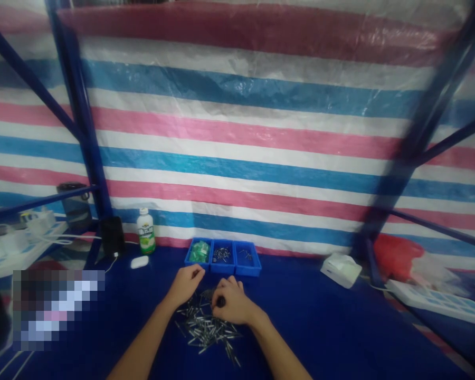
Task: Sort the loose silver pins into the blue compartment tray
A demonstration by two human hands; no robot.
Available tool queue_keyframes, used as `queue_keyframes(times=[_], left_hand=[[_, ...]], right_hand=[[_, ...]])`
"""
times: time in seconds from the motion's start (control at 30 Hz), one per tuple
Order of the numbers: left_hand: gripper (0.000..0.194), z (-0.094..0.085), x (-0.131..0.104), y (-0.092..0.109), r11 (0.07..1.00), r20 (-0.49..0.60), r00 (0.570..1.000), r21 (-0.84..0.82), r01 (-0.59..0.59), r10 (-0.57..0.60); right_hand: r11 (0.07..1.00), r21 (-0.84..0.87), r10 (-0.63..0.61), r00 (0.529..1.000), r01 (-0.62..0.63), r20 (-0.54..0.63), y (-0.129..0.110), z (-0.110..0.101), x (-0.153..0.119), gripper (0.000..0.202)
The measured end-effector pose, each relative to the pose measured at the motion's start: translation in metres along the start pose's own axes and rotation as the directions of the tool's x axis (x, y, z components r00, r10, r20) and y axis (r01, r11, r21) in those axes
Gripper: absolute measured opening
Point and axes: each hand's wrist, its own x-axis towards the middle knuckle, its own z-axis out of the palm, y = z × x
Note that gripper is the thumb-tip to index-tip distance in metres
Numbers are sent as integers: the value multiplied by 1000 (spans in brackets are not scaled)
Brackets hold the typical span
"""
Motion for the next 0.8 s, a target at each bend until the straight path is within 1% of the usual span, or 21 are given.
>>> queue_keyframes(times=[0.07, 0.13, 0.3, 0.47, 0.53, 0.63, 0.7, 0.8], left_hand=[[35, 0, 0, 1, 1000, -3, 1000, 0, 5, -5], [34, 0, -1, 2, 1000, -2, 1000, 1, 8, -8], [33, 2, -1, 0, 1000, 9, 1000, 12, 5, -5], [35, 2, 0, -2, 1000, 11, 1000, 11, 5, -5], [36, 1, 0, 3, 1000, 41, 999, -5, -7, 7], [38, -1, -4, 13, 997, 133, 989, -58, -59, 66], [38, -1, -7, 19, 993, 194, 976, -92, -79, 95], [35, 1, -9, 23, 992, 253, 963, -111, -65, 91]], right_hand=[[1000, -3, -12, 999, 12, 40, 1, -2, -1, 10], [1000, -14, -18, 998, 19, 55, 1, -4, -2, 12], [999, -27, -29, 997, 31, 68, 0, -5, -4, 10], [998, 42, -54, 997, 52, 47, -2, -7, -4, 8], [994, 90, -60, 998, 61, -4, -2, -7, -2, 8], [986, 152, -45, 990, 66, -136, 0, -7, 2, 10], [979, 193, -21, 974, 66, -225, 3, -5, 6, 10], [956, 279, 11, 945, 85, -326, 7, 0, 12, 11]])
